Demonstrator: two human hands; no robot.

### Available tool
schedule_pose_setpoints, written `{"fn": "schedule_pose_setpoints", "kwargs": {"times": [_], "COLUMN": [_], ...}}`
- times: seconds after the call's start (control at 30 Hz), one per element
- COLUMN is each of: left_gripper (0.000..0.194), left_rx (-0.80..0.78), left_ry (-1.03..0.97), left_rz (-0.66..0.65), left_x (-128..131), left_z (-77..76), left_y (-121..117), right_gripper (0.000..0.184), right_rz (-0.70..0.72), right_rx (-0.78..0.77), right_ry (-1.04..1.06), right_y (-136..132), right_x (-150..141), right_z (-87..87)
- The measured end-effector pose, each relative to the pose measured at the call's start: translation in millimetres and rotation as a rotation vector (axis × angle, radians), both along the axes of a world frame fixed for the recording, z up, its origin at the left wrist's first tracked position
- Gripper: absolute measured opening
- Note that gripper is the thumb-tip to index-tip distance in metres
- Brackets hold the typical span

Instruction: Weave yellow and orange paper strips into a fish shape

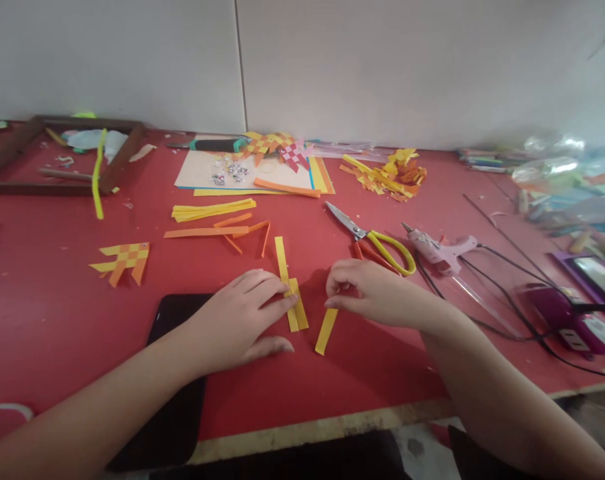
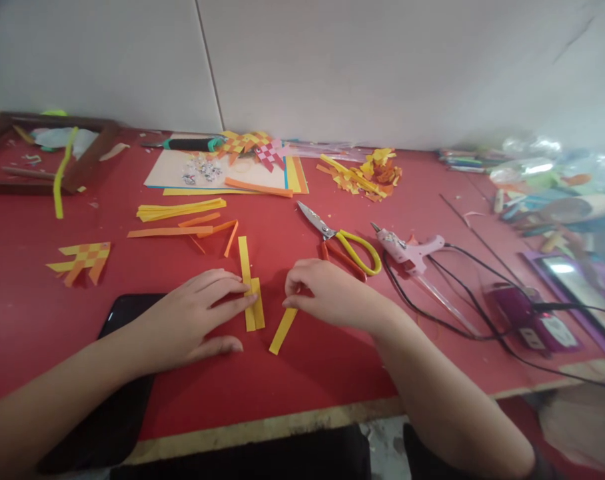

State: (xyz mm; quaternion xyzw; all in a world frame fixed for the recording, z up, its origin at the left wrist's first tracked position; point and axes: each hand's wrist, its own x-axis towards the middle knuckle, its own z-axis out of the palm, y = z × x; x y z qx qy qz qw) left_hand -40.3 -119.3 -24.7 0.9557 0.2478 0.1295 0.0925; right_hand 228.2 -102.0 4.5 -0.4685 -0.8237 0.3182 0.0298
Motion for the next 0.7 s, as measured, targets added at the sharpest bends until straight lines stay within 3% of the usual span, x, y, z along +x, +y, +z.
{"fn": "schedule_pose_setpoints", "kwargs": {"times": [0.17,0.33,0.47,0.57,0.7], "left_gripper": [0.055,0.057,0.057,0.055,0.047], "left_rx": [-0.033,-0.027,-0.022,-0.047,-0.144], "left_ry": [-0.020,-0.020,0.002,-0.024,-0.201], "left_rz": [0.014,0.014,0.017,0.023,0.119], "left_x": [0.2,0.4,1.2,1.7,1.6], "left_z": [-0.3,0.1,0.5,2.2,7.9], "left_y": [-1.0,-0.8,-0.6,-0.5,-3.7], "right_gripper": [0.019,0.011,0.015,0.022,0.028], "right_rz": [-0.090,0.029,0.035,-0.045,-0.318], "right_rx": [-0.027,-0.061,-0.193,-0.356,-0.481], "right_ry": [0.036,-0.015,0.051,0.290,0.765], "right_y": [3.4,0.7,0.0,1.9,0.4], "right_x": [0.3,-2.0,-0.2,4.2,-2.0], "right_z": [4.0,2.8,6.3,9.5,4.1]}}
